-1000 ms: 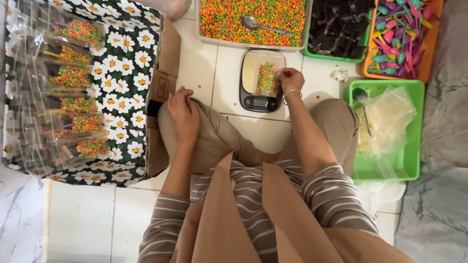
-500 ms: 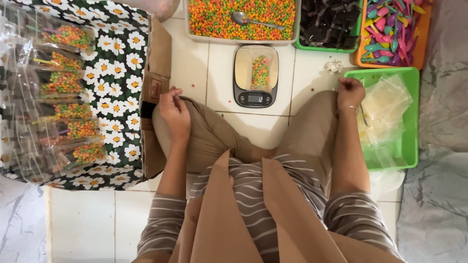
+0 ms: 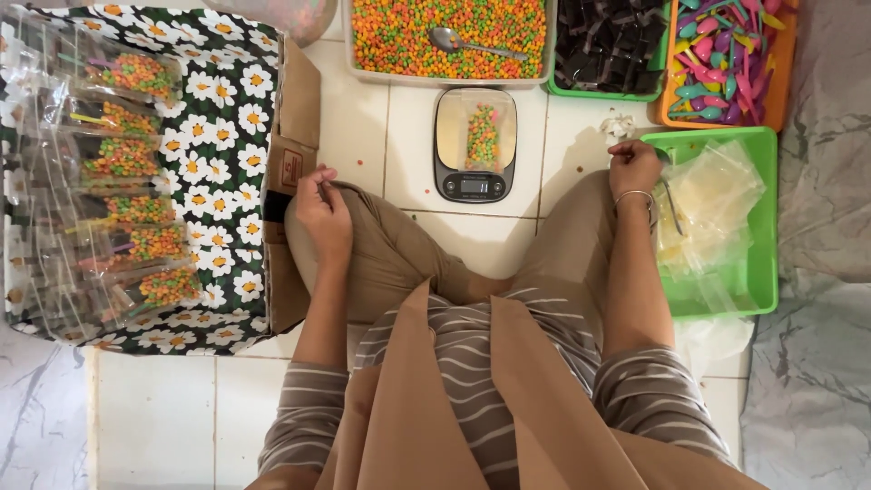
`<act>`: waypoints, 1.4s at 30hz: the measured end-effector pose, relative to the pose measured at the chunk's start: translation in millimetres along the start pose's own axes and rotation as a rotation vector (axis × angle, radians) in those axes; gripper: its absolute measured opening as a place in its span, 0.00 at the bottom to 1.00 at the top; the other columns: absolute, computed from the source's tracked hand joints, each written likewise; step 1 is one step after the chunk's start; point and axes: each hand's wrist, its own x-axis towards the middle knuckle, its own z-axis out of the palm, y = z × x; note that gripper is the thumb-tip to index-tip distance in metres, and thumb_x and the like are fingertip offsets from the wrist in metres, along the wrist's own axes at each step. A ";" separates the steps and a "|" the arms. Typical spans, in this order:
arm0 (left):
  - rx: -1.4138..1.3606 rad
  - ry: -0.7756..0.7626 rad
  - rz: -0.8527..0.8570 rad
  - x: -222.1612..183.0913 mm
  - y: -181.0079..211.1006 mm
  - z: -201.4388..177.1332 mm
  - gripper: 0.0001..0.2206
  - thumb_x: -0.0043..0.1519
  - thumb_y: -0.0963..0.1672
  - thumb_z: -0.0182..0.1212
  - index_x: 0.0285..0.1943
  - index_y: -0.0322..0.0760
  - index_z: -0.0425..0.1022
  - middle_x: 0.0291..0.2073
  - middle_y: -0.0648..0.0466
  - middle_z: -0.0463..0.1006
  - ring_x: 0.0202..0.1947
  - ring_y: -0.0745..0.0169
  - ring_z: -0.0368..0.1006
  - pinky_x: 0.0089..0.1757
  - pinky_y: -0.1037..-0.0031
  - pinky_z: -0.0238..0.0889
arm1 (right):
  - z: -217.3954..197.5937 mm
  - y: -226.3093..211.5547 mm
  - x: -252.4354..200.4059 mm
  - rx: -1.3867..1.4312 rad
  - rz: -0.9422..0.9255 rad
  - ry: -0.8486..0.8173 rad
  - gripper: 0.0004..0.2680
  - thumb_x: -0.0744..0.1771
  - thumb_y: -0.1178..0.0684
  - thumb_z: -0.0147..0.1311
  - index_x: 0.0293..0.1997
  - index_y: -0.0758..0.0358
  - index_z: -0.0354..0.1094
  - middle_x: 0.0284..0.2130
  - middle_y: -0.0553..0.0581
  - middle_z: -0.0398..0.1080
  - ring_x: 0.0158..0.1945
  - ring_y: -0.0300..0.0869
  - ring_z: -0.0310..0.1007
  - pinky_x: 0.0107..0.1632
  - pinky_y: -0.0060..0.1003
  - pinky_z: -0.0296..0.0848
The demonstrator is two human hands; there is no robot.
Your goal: Filling small plastic bags with colorful candies, weighing them on a scale, and organizing them into a container.
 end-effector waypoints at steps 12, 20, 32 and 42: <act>-0.028 -0.011 -0.053 4.0 7.9 -4.1 0.09 0.65 0.32 0.51 0.43 0.34 0.74 0.37 0.49 0.80 0.51 0.42 0.79 0.49 0.58 0.72 | 7.0 -15.8 3.2 -0.199 -0.015 -0.027 0.08 0.64 0.59 0.58 0.30 0.44 0.77 0.28 0.50 0.76 0.36 0.53 0.79 0.43 0.47 0.77; -0.047 -0.039 -0.091 4.1 7.5 -4.0 0.09 0.65 0.31 0.52 0.43 0.32 0.73 0.38 0.46 0.79 0.52 0.40 0.78 0.50 0.55 0.73 | 92.2 -73.2 22.1 0.003 0.039 -0.269 0.03 0.66 0.49 0.63 0.41 0.44 0.80 0.35 0.52 0.77 0.44 0.52 0.79 0.49 0.48 0.76; -0.005 -0.112 -0.077 1.2 -4.4 1.8 0.10 0.65 0.31 0.52 0.43 0.34 0.74 0.39 0.49 0.80 0.53 0.41 0.77 0.59 0.50 0.63 | 165.7 -139.3 30.0 0.097 0.340 -0.432 0.12 0.62 0.38 0.66 0.44 0.45 0.80 0.40 0.51 0.80 0.53 0.50 0.77 0.56 0.46 0.74; 0.052 -0.109 -0.049 -8.1 -22.0 13.0 0.11 0.62 0.31 0.55 0.43 0.36 0.75 0.39 0.51 0.81 0.51 0.43 0.78 0.62 0.53 0.59 | 173.9 -143.9 27.6 0.358 0.264 -0.523 0.07 0.61 0.48 0.66 0.38 0.50 0.80 0.33 0.52 0.79 0.42 0.46 0.80 0.48 0.41 0.77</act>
